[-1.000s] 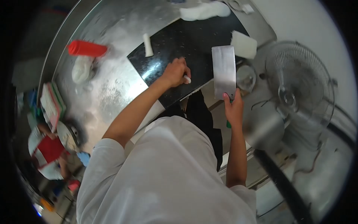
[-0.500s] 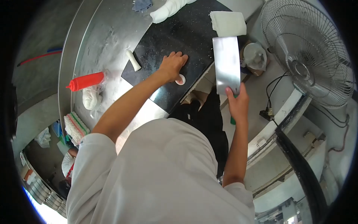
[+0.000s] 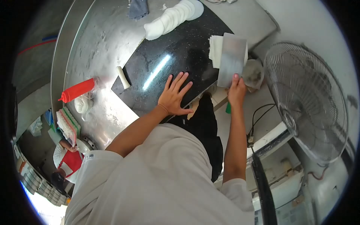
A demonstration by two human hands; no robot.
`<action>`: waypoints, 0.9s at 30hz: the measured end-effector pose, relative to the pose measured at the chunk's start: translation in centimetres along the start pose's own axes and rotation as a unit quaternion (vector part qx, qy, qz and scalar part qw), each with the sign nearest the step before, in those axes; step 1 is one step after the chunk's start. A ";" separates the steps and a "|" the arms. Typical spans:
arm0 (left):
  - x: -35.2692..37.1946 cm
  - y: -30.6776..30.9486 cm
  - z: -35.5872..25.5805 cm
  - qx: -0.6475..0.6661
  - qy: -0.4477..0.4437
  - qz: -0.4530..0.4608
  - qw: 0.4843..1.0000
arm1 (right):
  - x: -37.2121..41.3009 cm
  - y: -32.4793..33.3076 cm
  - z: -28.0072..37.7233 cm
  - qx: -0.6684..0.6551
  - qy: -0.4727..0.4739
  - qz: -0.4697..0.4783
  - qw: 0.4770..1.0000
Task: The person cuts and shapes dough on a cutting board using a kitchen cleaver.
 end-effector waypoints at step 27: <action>-4.1 1.1 1.8 0.240 -0.001 -0.318 0.917 | 23.4 4.7 3.8 -0.063 -0.186 -0.009 0.980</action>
Point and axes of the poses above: each hand's wrist, its own x-axis away from the middle knuckle, its own y-axis out of the back of the hand, z = x × y, the point moved 1 cm from there along -x, towards the middle knuckle, and after that the axes turned 5 degrees about y, right-handed, at the moved point
